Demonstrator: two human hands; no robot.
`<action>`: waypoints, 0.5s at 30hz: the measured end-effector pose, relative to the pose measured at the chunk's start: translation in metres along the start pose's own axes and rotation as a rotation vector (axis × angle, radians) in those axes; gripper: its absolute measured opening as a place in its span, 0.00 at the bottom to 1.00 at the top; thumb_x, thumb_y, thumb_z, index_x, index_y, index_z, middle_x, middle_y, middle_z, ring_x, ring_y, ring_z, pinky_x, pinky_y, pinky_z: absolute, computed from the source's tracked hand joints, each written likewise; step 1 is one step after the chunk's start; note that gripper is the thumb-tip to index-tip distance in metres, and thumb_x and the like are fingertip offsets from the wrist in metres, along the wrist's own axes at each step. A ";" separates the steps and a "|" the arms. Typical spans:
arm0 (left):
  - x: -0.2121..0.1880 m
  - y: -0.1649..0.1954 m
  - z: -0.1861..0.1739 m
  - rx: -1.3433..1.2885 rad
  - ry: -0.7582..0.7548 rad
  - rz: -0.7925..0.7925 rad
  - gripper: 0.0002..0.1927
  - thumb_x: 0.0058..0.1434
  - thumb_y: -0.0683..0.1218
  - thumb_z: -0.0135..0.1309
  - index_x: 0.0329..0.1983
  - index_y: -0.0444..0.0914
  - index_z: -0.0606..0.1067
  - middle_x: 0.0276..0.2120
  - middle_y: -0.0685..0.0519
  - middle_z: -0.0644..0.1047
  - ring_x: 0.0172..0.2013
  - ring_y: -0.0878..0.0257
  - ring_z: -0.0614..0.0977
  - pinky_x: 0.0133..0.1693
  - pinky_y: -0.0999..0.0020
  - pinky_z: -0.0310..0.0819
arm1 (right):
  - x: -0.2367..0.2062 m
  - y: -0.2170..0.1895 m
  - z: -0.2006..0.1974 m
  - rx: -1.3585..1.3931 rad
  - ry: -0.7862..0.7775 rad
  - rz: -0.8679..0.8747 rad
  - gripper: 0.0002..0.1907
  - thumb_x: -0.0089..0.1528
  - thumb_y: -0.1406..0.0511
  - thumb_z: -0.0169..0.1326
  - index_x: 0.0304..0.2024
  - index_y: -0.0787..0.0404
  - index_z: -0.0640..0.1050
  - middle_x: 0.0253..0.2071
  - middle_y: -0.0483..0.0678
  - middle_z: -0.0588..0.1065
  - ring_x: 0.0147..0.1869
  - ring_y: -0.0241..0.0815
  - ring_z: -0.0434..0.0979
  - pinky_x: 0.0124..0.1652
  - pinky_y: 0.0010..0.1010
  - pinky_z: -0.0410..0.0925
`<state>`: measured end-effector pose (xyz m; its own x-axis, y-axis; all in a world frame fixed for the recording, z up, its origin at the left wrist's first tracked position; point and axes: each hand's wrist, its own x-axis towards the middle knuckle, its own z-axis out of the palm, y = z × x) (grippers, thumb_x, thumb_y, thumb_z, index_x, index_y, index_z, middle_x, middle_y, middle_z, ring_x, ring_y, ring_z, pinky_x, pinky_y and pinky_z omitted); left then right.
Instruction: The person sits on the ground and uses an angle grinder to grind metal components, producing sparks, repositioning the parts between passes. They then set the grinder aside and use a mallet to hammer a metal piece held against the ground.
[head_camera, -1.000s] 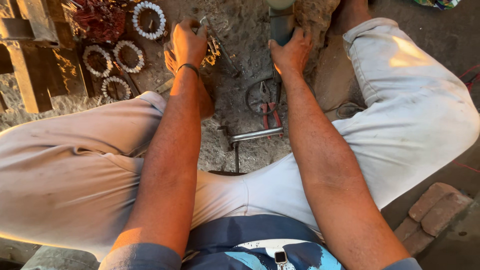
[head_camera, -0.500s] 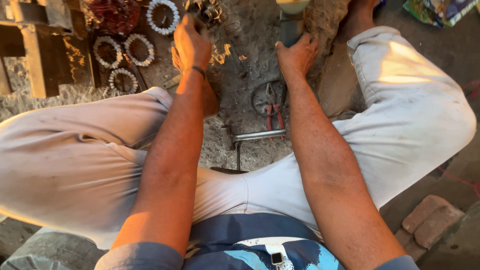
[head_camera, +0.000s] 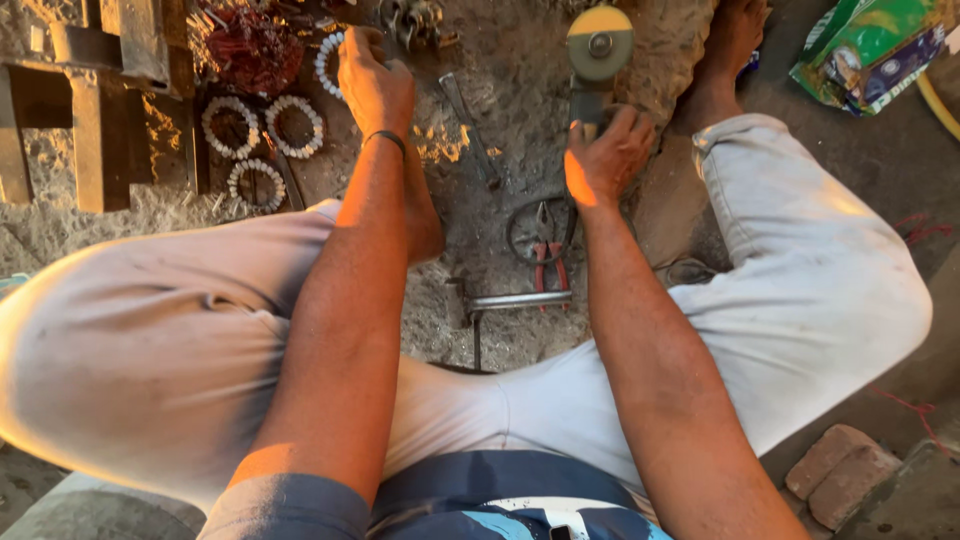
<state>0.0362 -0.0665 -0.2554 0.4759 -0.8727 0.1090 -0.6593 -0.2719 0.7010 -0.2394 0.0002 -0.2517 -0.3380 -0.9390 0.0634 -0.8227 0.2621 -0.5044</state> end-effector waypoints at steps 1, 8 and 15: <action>0.007 -0.002 0.003 0.014 -0.027 -0.037 0.16 0.54 0.35 0.55 0.46 0.39 0.73 0.41 0.46 0.77 0.44 0.46 0.79 0.48 0.53 0.73 | -0.002 -0.002 0.001 -0.003 0.040 -0.111 0.26 0.56 0.61 0.71 0.48 0.64 0.72 0.51 0.60 0.71 0.58 0.65 0.70 0.56 0.54 0.65; 0.045 -0.016 0.031 0.297 -0.298 0.272 0.41 0.44 0.37 0.58 0.66 0.39 0.64 0.61 0.44 0.69 0.58 0.38 0.70 0.58 0.49 0.65 | -0.027 -0.043 0.033 0.078 -0.339 -0.459 0.22 0.56 0.58 0.68 0.45 0.60 0.73 0.46 0.57 0.73 0.54 0.60 0.72 0.54 0.48 0.67; 0.027 -0.025 0.031 0.428 -0.381 0.150 0.36 0.52 0.39 0.58 0.67 0.38 0.65 0.64 0.40 0.67 0.59 0.36 0.72 0.56 0.50 0.72 | -0.047 -0.059 0.046 -0.222 -0.695 -0.363 0.35 0.51 0.54 0.68 0.53 0.69 0.73 0.52 0.61 0.73 0.57 0.61 0.72 0.51 0.49 0.67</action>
<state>0.0476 -0.0964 -0.2922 0.1686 -0.9769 -0.1310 -0.9171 -0.2042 0.3424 -0.1545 0.0188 -0.2645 0.2676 -0.8786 -0.3955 -0.9227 -0.1154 -0.3678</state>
